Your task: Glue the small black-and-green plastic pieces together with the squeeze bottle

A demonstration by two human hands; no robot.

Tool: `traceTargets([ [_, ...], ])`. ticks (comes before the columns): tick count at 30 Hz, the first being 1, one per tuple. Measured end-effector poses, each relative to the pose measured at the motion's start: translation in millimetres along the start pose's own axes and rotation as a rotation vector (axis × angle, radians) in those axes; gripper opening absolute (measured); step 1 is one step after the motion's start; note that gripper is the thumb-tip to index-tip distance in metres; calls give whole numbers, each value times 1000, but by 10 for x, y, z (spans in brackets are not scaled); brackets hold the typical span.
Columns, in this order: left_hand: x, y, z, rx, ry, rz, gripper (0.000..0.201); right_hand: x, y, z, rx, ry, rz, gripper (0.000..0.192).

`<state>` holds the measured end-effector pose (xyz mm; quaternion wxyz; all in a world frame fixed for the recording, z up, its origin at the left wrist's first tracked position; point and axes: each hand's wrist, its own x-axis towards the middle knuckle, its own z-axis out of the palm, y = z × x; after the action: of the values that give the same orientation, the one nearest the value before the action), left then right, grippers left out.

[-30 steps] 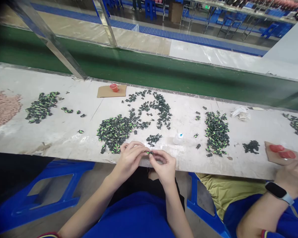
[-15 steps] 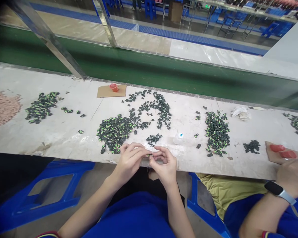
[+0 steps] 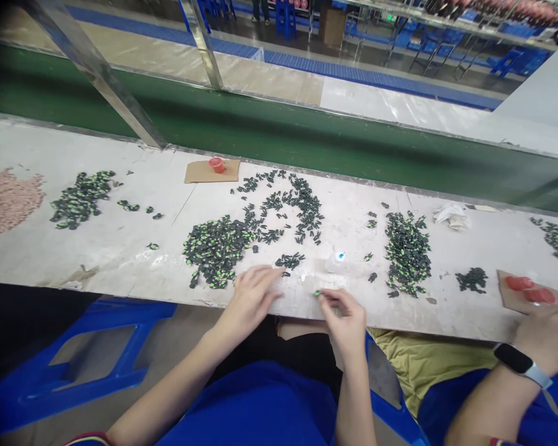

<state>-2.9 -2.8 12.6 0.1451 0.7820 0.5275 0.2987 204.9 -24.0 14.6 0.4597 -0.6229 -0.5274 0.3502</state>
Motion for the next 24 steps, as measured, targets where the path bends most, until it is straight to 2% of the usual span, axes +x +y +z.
traceTargets([
  [2, 89, -122, -58, 99, 84, -138, 26, 55, 78, -184, -126, 264, -7, 21],
  [4, 197, -240, -145, 165, 149, -230, 21, 121, 110, -313, -256, 467, -63, 25],
  [6, 307, -324, -222, 214, 160, -287, 17, 186, 92, -353, -372, 579, -169, 29],
  [7, 357, -350, -248, 236, 148, -302, 16, 217, 74, -337, -415, 591, -225, 32],
  [10, 468, -373, -259, 297, 109, -321, 15, 302, 37, -183, -490, 498, -338, 45],
  [12, 505, -364, -233, 321, 99, -327, 16, 360, 55, -45, -522, 407, -344, 52],
  [16, 513, -343, -202, 316, 56, -335, 11, 460, 128, 149, -477, 306, -285, 46],
  [19, 494, -333, -226, 285, 17, -339, 11, 461, 109, 190, -312, 269, -211, 38],
  [24, 408, -267, -259, 109, 17, -292, 13, 325, -9, 194, 114, 176, 26, 38],
])
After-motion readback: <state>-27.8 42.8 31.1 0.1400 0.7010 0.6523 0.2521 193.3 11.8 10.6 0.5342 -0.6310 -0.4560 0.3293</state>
